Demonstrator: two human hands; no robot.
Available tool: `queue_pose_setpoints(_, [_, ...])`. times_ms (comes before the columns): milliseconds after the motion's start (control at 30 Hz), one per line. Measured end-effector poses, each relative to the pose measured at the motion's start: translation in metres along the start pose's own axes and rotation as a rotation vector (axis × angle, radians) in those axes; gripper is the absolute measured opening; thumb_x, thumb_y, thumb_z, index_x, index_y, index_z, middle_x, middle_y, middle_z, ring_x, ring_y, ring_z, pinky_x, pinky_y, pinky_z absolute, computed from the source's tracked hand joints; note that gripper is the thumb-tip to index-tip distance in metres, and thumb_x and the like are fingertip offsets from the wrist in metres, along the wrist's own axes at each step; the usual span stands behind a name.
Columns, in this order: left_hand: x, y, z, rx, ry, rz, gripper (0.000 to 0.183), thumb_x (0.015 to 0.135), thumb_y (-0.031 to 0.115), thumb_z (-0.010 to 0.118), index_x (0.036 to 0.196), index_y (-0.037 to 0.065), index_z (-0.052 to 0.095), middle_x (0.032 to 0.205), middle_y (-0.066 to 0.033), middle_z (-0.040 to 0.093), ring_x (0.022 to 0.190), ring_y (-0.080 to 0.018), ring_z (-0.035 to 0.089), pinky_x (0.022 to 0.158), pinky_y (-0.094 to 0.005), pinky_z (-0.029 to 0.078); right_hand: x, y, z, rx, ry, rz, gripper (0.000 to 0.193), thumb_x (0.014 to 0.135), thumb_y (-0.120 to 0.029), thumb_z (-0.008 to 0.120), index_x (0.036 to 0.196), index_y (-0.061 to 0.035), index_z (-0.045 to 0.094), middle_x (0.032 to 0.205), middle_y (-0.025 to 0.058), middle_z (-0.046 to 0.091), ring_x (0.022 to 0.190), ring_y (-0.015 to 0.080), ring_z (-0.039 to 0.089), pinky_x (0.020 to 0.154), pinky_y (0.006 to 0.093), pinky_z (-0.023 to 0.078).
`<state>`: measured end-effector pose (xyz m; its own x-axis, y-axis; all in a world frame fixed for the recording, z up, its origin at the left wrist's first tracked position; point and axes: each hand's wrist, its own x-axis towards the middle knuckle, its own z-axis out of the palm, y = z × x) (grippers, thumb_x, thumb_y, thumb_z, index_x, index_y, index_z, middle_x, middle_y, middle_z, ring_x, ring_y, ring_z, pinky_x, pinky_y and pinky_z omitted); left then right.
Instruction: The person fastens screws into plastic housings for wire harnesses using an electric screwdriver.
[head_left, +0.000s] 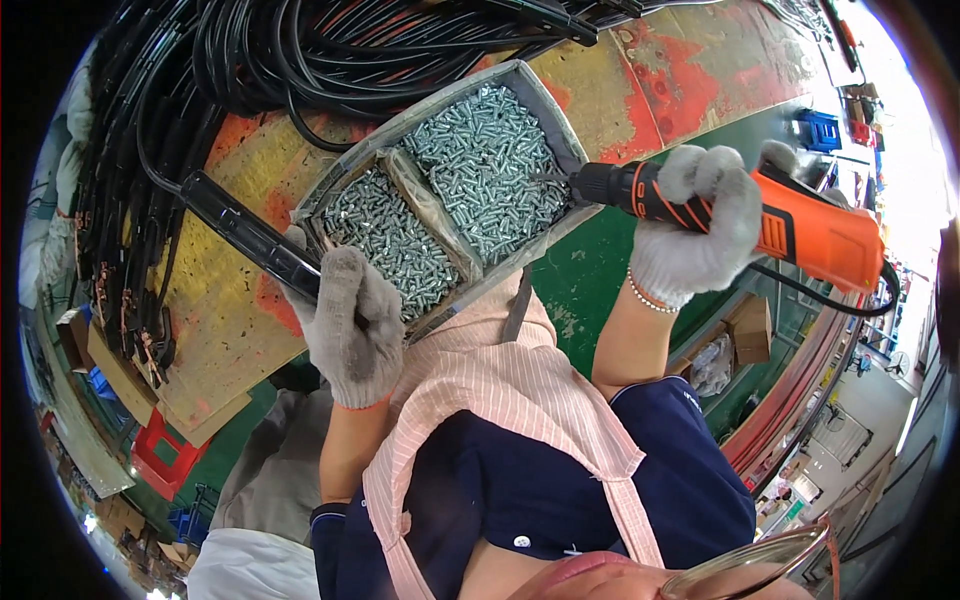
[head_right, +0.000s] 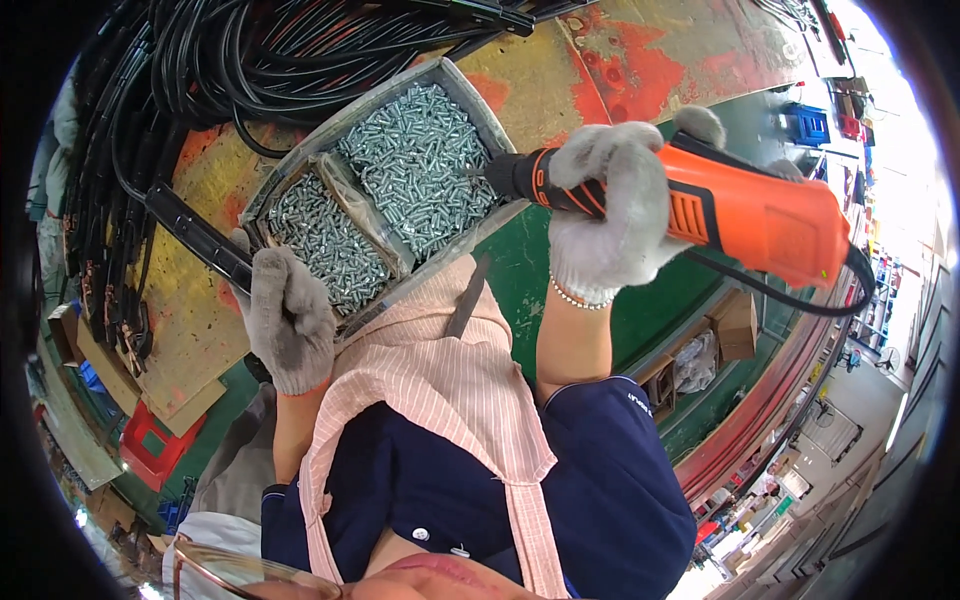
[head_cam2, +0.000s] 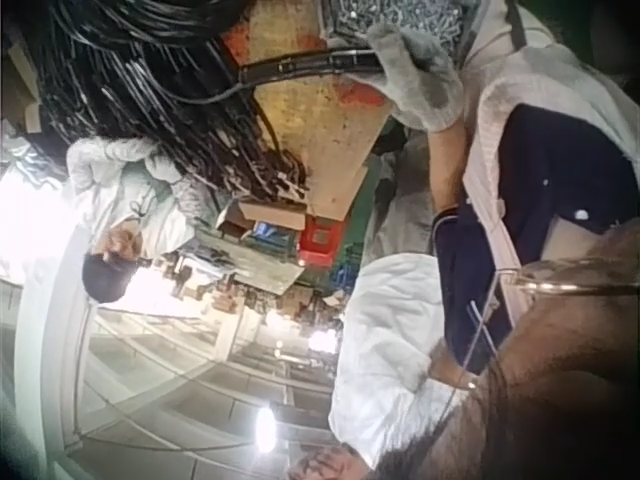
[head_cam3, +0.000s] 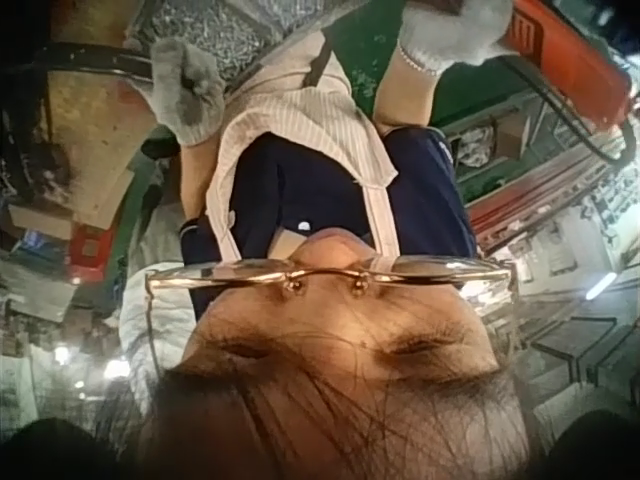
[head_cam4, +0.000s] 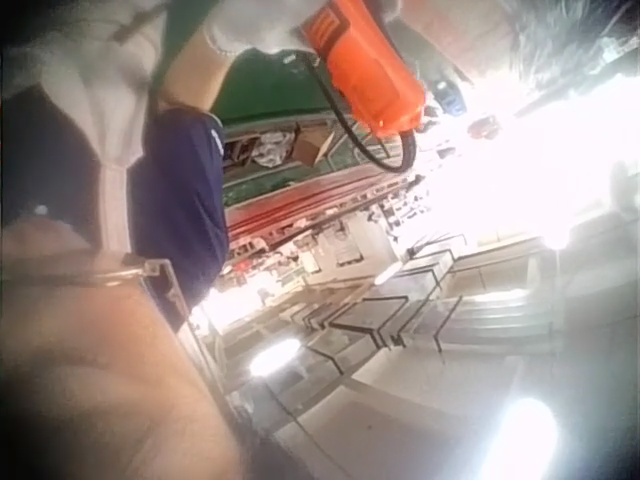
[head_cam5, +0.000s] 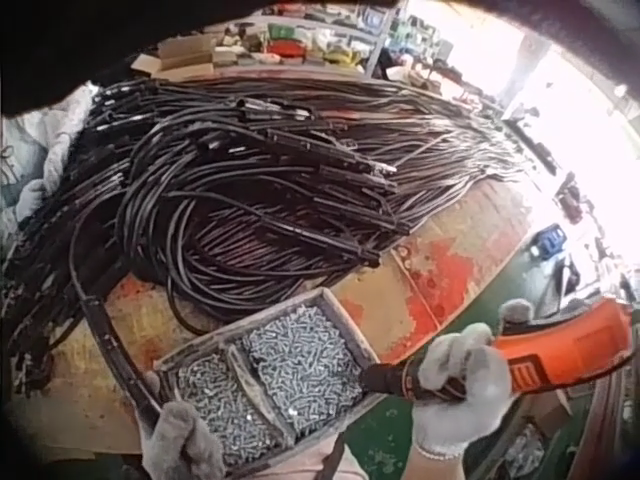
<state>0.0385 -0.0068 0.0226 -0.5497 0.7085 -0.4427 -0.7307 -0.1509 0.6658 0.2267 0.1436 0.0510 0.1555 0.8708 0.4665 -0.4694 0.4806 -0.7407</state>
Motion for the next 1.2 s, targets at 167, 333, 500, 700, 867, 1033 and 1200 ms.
queue_pose_setpoints(167, [0.002, 0.0, 0.006, -0.005, 0.055, 0.002, 0.047, 0.093, 0.005, 0.055, 0.135, 0.017, 0.036, 0.062, -0.0015, 0.044, 0.043, -0.0087, 0.038, 0.035, -0.023, 0.032, -0.002, 0.01, -0.004, -0.03, 0.1, 0.021, 0.048, 0.082, 0.0, 0.06, 0.125, -0.0006, 0.039, 0.069, 0.0106, 0.054, 0.049, 0.0186, 0.05, 0.046, 0.0312, 0.045])
queue_pose_setpoints(333, [0.002, -0.001, 0.007, 0.012, 0.027, 0.027, 0.05, 0.092, 0.004, 0.055, 0.136, 0.015, 0.034, 0.06, -0.001, 0.042, 0.042, -0.0088, 0.038, 0.036, -0.0228, 0.033, 0.002, 0.009, -0.006, -0.039, 0.124, 0.039, 0.044, 0.083, 0.0, 0.059, 0.123, -0.0009, 0.041, 0.068, 0.009, 0.052, 0.051, 0.016, 0.046, 0.047, 0.0296, 0.043])
queue_pose_setpoints(500, [0.003, -0.001, 0.01, 0.049, 0.078, 0.02, 0.057, 0.091, 0.0, 0.054, 0.139, 0.016, 0.029, 0.062, -0.0007, 0.044, 0.038, -0.0089, 0.037, 0.034, -0.0227, 0.033, 0.003, -0.003, 0.007, -0.062, 0.129, 0.077, 0.025, 0.086, -0.006, 0.057, 0.111, -0.0075, 0.051, 0.066, -0.0005, 0.037, 0.057, 0.0107, 0.032, 0.052, 0.0238, 0.033])
queue_pose_setpoints(700, [0.005, -0.005, 0.002, 0.062, -0.035, 0.044, 0.043, 0.092, 0.006, 0.057, 0.132, 0.016, 0.042, 0.072, 0.0011, 0.048, 0.045, -0.0062, 0.038, 0.037, -0.0201, 0.03, 0.014, -0.023, 0.015, 0.138, 0.025, 0.097, 0.026, 0.086, -0.006, 0.059, 0.11, -0.0066, 0.051, 0.065, -0.0014, 0.039, 0.056, 0.0097, 0.035, 0.054, 0.0219, 0.036])
queue_pose_setpoints(867, [0.003, 0.0, 0.007, 0.051, 0.089, 0.03, 0.053, 0.083, -0.005, 0.062, 0.124, 0.016, 0.037, 0.07, -0.0022, 0.054, 0.04, -0.0097, 0.046, 0.033, -0.0225, 0.036, 0.018, -0.03, 0.025, 0.455, -0.043, 0.13, 0.027, 0.086, -0.005, 0.057, 0.112, -0.0031, 0.05, 0.064, -0.0029, 0.038, 0.053, 0.0078, 0.036, 0.051, 0.0213, 0.036])
queue_pose_setpoints(1033, [0.002, -0.001, -0.001, 0.142, 0.033, -0.05, 0.068, 0.083, -0.01, 0.056, 0.136, 0.022, 0.028, 0.086, -0.0049, 0.057, 0.044, -0.0102, 0.046, 0.036, -0.0229, 0.037, 0.016, -0.03, 0.051, 0.721, -0.076, 0.271, 0.027, 0.088, -0.007, 0.058, 0.114, -0.0019, 0.05, 0.065, -0.0022, 0.041, 0.056, 0.0079, 0.039, 0.054, 0.0203, 0.04])
queue_pose_setpoints(1200, [0.003, -0.005, 0.001, 0.004, -0.006, -0.089, 0.077, 0.08, -0.013, 0.058, 0.14, 0.024, 0.028, 0.087, -0.0076, 0.058, 0.044, -0.0109, 0.049, 0.035, -0.024, 0.038, 0.002, -0.013, 0.087, 0.912, -0.13, 0.515, 0.029, 0.09, -0.01, 0.058, 0.117, -0.0032, 0.05, 0.07, -0.0005, 0.044, 0.059, 0.0101, 0.042, 0.059, 0.0209, 0.043])
